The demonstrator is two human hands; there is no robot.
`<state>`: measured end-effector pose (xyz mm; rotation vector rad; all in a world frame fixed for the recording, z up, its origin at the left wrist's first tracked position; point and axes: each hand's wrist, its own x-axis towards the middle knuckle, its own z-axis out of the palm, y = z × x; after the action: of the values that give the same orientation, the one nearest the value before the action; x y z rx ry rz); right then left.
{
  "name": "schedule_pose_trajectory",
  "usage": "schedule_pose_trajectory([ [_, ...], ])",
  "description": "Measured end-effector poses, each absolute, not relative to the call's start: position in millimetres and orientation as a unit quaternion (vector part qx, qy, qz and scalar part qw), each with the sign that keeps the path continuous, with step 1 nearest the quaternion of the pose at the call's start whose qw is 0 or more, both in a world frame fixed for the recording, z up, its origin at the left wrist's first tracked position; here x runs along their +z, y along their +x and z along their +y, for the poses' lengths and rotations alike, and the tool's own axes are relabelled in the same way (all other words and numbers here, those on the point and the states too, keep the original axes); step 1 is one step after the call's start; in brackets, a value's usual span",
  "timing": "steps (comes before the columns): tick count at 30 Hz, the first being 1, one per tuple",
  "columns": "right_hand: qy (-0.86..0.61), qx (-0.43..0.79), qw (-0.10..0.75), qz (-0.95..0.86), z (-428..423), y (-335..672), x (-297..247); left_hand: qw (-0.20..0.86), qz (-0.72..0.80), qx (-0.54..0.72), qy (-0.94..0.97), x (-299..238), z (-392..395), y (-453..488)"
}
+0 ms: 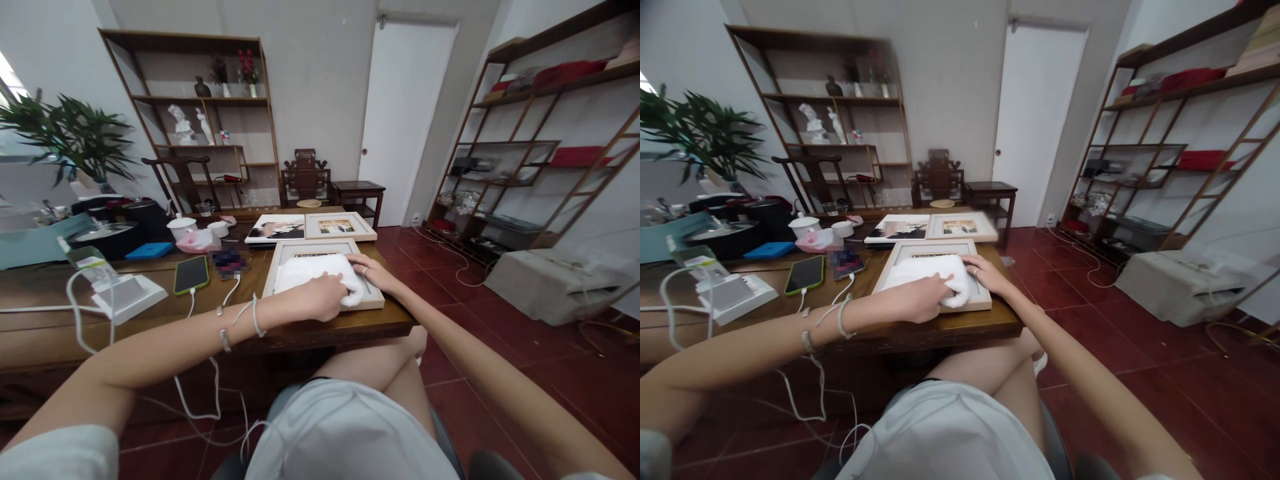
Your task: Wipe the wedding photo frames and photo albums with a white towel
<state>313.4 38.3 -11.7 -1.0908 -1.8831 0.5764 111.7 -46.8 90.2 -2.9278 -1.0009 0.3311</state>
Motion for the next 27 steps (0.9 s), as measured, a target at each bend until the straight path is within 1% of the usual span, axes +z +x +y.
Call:
schedule_pose_trajectory([
  [3,-0.439,0.242,0.433,-0.749,37.4,312.4,-10.6,-0.005,-0.303,0.09,-0.949,89.8,-44.5,109.2],
  [5,-0.442,0.251,0.441,-0.74,34.8,311.3,-8.4,-0.003,-0.316,0.065,-0.946,83.1,-30.6,111.8],
  [10,-0.409,0.249,0.461,-0.747,25.1,308.2,-1.1,0.052,-0.388,0.02,-0.92,58.1,30.1,127.4],
  [14,-0.405,0.247,0.454,-0.755,22.8,307.7,1.4,0.092,-0.351,0.014,-0.932,52.0,60.7,137.2],
  [17,-0.415,0.259,0.455,-0.744,24.1,307.2,0.9,0.077,-0.331,0.049,-0.939,59.7,52.6,137.8],
  [22,-0.414,0.264,0.449,-0.747,25.0,305.8,0.1,0.028,-0.307,0.083,-0.948,77.2,6.7,129.4],
  [27,-0.417,0.246,0.437,-0.758,26.3,308.5,-2.1,0.01,-0.217,0.087,-0.972,94.3,-37.7,112.6],
])
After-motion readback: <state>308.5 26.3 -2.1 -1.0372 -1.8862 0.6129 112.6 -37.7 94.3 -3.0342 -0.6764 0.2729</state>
